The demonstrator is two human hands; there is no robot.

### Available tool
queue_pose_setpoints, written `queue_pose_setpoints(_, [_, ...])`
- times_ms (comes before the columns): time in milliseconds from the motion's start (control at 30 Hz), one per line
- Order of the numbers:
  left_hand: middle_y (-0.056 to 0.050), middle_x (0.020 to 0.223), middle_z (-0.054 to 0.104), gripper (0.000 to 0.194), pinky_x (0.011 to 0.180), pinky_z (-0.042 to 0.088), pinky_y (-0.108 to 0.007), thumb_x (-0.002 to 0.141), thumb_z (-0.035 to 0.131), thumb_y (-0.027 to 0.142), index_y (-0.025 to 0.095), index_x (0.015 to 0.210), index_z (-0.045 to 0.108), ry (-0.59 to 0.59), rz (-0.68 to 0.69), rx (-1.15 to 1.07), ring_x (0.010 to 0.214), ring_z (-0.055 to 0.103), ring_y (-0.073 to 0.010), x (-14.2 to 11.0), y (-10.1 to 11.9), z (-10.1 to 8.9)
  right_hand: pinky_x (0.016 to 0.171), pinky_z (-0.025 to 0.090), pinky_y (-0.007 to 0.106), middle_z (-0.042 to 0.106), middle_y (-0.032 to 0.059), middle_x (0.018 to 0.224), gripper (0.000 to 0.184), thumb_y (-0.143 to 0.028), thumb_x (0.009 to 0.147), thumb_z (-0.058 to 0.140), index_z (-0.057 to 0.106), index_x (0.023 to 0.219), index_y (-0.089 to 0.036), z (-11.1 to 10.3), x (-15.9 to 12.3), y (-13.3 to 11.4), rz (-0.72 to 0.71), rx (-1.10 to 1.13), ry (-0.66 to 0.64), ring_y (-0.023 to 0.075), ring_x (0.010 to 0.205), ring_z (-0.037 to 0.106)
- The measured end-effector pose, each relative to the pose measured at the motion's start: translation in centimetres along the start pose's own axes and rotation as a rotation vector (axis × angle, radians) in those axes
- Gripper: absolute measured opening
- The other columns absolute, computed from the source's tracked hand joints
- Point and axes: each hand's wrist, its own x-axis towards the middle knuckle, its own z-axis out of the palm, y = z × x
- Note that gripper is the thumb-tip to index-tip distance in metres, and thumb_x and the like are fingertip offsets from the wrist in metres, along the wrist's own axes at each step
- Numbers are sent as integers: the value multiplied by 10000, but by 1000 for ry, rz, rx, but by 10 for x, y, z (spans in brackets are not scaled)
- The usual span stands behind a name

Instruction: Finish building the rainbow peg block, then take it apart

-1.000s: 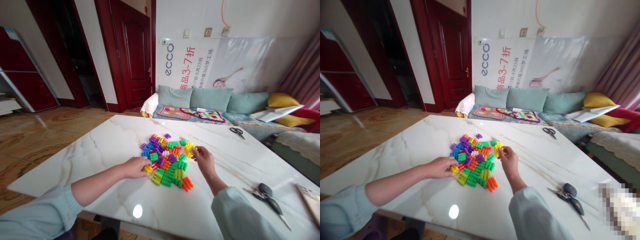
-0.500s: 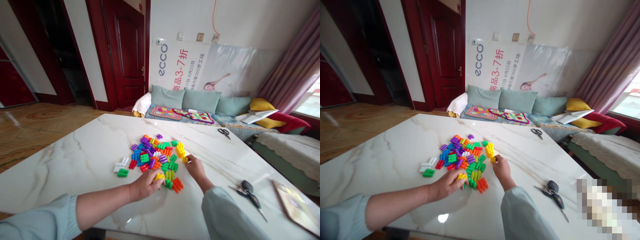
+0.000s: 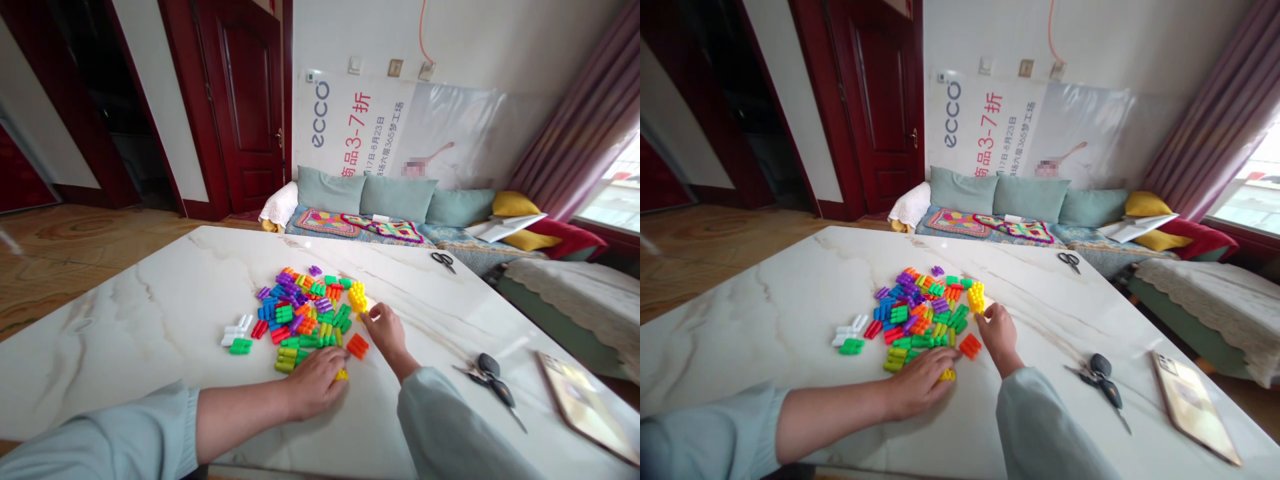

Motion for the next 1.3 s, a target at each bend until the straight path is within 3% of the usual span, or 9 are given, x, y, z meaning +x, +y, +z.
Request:
queue_pose_setpoints(100, [-90, 1347, 525, 278, 1077, 357, -411, 878, 459, 230, 190, 1137, 551, 46, -32, 21, 1256, 460, -236, -4, -7, -4, 539, 340, 276, 669, 78, 739, 325, -459, 811, 495, 631, 649, -213, -9, -4, -5, 62, -104, -123, 219, 707, 614])
queue_pose_setpoints(167, [-88, 1352, 523, 262, 1077, 354, -411, 887, 451, 231, 189, 1125, 553, 58, -34, 33, 1259, 459, -233, -7, -9, -5, 539, 336, 275, 680, 84, 749, 309, -423, 817, 496, 672, 673, -214, -10, -6, -6, 60, -123, -169, 223, 724, 624])
queue_pose_setpoints(367, [-90, 1345, 531, 246, 1067, 361, -406, 898, 453, 241, 185, 1115, 554, 73, -30, 45, 1255, 465, -232, -8, -10, -3, 627, 387, 252, 680, 45, 983, 232, -310, 812, 517, 731, 850, -230, -1, -8, -5, -62, -70, -188, 183, 825, 634])
queue_pose_setpoints(533, [-91, 1350, 527, 234, 1067, 357, -416, 903, 447, 246, 186, 1100, 559, 77, -21, 43, 1259, 461, -238, -8, -11, -2, 666, 399, 242, 649, 46, 1063, 264, -324, 848, 510, 717, 978, -225, 6, -9, -7, -160, -85, -176, 164, 860, 631])
queue_pose_setpoints(700, [-78, 1337, 538, 219, 1054, 360, -409, 914, 452, 278, 205, 1077, 580, 77, -34, -12, 1248, 468, -237, -8, -15, -2, 662, 393, 244, 637, 49, 1084, 276, -311, 846, 527, 692, 1053, -233, 9, -8, -7, -169, -117, -193, 163, 857, 627])
queue_pose_setpoints(867, [-67, 1130, 616, 228, 938, 430, -332, 920, 463, 345, 215, 988, 638, 156, -73, -132, 1069, 561, -208, -4, -19, -4, 634, 385, 240, 672, 43, 961, 239, -292, 835, 531, 699, 989, -220, 4, -6, -10, -152, -73, -182, 160, 801, 622])
queue_pose_setpoints(1033, [-38, 881, 645, 177, 789, 454, -291, 849, 575, 347, 192, 865, 661, 220, -174, -337, 856, 593, -192, 4, -24, -7, 615, 396, 239, 696, 17, 836, 221, -343, 847, 513, 699, 816, -227, -10, -7, -35, -205, 133, -119, 144, 677, 595])
queue_pose_setpoints(1167, [0, 759, 599, 329, 641, 436, -265, 737, 698, 310, 167, 1018, 605, 308, -317, -512, 712, 557, -161, 9, -32, -6, 561, 380, 224, 652, 1, 671, 250, -382, 828, 548, 670, 703, -203, -19, -15, -62, -368, 262, -349, 124, 608, 554])
queue_pose_setpoints(1300, [13, 769, 597, 571, 593, 420, -255, 628, 779, 249, 167, 1119, 499, 360, -383, -579, 671, 549, -146, 8, -36, -3, 526, 374, 207, 650, -10, 710, 239, -399, 693, 708, 668, 820, -202, -21, -22, -73, -393, 293, -517, 117, 618, 555])
